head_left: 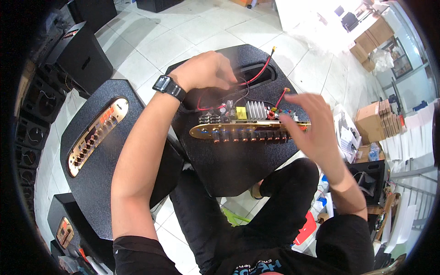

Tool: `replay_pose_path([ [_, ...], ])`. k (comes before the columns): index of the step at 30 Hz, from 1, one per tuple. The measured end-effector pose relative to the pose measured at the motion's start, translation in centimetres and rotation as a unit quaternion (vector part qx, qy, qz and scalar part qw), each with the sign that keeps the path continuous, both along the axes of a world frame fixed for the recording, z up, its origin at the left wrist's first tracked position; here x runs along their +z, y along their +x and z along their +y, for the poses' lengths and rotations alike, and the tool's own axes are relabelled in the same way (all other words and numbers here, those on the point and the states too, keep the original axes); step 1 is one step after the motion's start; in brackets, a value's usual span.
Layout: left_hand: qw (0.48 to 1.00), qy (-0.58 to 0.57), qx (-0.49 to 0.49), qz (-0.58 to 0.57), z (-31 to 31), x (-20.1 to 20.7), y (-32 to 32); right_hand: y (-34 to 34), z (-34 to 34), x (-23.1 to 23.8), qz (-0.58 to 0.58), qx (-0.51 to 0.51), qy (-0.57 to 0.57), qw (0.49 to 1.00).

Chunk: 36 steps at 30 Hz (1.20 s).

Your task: The person assembles a speaker by connecting internal wires, inserting a circuit board into the enclosure, and securing the front panel with a cordless drill. The person handles wires, a circuit board, and a drill to complete the assembly.

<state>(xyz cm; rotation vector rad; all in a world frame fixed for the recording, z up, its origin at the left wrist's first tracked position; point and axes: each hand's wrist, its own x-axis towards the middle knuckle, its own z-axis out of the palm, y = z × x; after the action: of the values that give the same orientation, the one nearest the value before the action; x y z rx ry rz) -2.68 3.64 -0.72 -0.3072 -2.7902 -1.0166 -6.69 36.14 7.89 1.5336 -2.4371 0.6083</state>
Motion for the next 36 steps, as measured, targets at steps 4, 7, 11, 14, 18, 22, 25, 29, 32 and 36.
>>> replay_pose_path([
  [4,0.996,-0.061,-0.018,0.062,0.8,-0.5,-0.8,0.5,3.5,-3.5,0.031,-0.046,-0.025,0.998],
  [7,0.984,-0.148,0.017,0.098,2.4,-0.5,-0.2,-1.3,3.9,-6.1,0.049,-0.039,-0.039,0.997],
  [11,0.963,-0.254,0.018,0.091,2.4,-0.4,-0.6,-3.6,4.3,-7.8,0.044,0.016,-0.084,0.995],
  [14,0.971,-0.223,0.033,0.08,2.2,-0.1,-0.4,-4.9,4.7,-7.7,0.015,0.053,-0.113,0.992],
  [18,0.977,-0.166,0.005,0.131,3.0,0.3,-0.7,-6.4,4.8,-7.5,-0.023,0.1,-0.14,0.985],
  [22,0.986,-0.145,-0.035,0.08,4.8,-0.6,-0.6,-7.9,4.7,-7.4,-0.042,0.143,-0.135,0.98],
  [25,0.982,-0.152,-0.031,0.104,3.8,-0.6,-1.0,-8.6,4.5,-7.3,-0.05,0.156,-0.15,0.975],
  [29,0.987,-0.085,0.024,0.137,2.7,-0.8,-0.7,-9.1,4.4,-7.1,-0.051,0.16,-0.148,0.975],
  [32,0.976,-0.144,0.029,0.158,2.0,0.1,-0.6,-9.2,4.5,-7.1,-0.048,0.16,-0.144,0.975],
  [36,0.978,-0.145,0.037,0.145,1.3,-0.1,-0.3,-9.2,4.4,-7.3,-0.054,0.15,-0.147,0.976],
])
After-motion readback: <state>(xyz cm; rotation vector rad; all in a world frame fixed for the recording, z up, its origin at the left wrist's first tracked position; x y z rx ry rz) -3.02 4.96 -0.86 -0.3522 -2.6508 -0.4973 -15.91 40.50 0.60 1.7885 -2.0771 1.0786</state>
